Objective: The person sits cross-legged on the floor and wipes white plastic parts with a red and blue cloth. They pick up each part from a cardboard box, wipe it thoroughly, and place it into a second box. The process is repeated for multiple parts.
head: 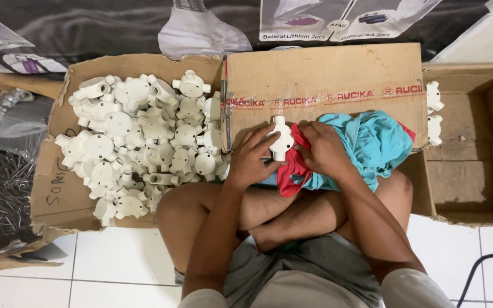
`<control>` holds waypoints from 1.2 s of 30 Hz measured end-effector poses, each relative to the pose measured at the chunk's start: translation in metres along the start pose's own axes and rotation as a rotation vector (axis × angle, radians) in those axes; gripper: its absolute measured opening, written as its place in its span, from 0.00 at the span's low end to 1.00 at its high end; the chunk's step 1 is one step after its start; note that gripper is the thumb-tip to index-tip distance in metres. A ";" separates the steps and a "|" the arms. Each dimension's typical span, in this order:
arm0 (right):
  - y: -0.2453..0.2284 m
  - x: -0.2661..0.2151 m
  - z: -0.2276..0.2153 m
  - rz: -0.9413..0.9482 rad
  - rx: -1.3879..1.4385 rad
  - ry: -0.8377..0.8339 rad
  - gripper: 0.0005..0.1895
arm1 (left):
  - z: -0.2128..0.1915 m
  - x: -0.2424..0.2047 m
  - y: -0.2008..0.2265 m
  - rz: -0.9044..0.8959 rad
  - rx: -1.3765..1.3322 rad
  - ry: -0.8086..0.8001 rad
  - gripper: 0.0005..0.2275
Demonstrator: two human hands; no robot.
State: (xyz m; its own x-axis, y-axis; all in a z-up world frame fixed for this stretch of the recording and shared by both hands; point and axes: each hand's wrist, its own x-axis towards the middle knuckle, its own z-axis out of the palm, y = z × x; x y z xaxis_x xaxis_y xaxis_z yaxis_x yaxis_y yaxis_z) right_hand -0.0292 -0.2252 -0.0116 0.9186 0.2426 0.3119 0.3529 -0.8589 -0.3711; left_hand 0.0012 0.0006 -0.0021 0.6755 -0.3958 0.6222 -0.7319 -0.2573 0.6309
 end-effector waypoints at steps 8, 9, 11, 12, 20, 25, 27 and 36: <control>0.031 -0.016 0.014 0.022 0.101 0.210 0.16 | -0.001 0.001 0.003 -0.013 -0.009 0.019 0.26; 0.031 -0.017 0.011 0.026 0.139 0.298 0.14 | -0.002 0.000 0.005 -0.039 -0.012 0.021 0.26; 0.010 -0.009 -0.003 -0.006 0.157 0.270 0.16 | 0.000 -0.003 0.004 -0.035 -0.001 0.026 0.26; 0.000 -0.001 -0.010 -0.040 0.175 0.255 0.19 | 0.000 0.000 0.002 -0.018 0.015 0.026 0.27; -0.002 0.002 -0.012 -0.034 -0.044 0.006 0.27 | -0.005 0.000 0.009 -0.030 -0.001 -0.008 0.26; -0.001 0.003 -0.013 -0.132 0.041 0.070 0.21 | -0.004 -0.001 0.006 -0.026 -0.020 -0.019 0.27; 0.003 0.000 -0.010 -0.168 0.082 0.151 0.20 | -0.002 -0.004 0.006 -0.027 -0.051 -0.010 0.26; 0.000 -0.004 -0.006 -0.225 0.098 0.321 0.10 | -0.010 0.008 0.019 -0.055 -0.056 0.008 0.26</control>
State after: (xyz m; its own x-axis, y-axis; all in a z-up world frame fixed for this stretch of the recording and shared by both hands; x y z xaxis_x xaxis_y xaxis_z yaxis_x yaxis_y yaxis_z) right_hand -0.0344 -0.2293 -0.0076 0.7196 0.2535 0.6464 0.5684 -0.7498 -0.3388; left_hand -0.0061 0.0014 0.0194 0.7157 -0.3752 0.5891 -0.6874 -0.2291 0.6892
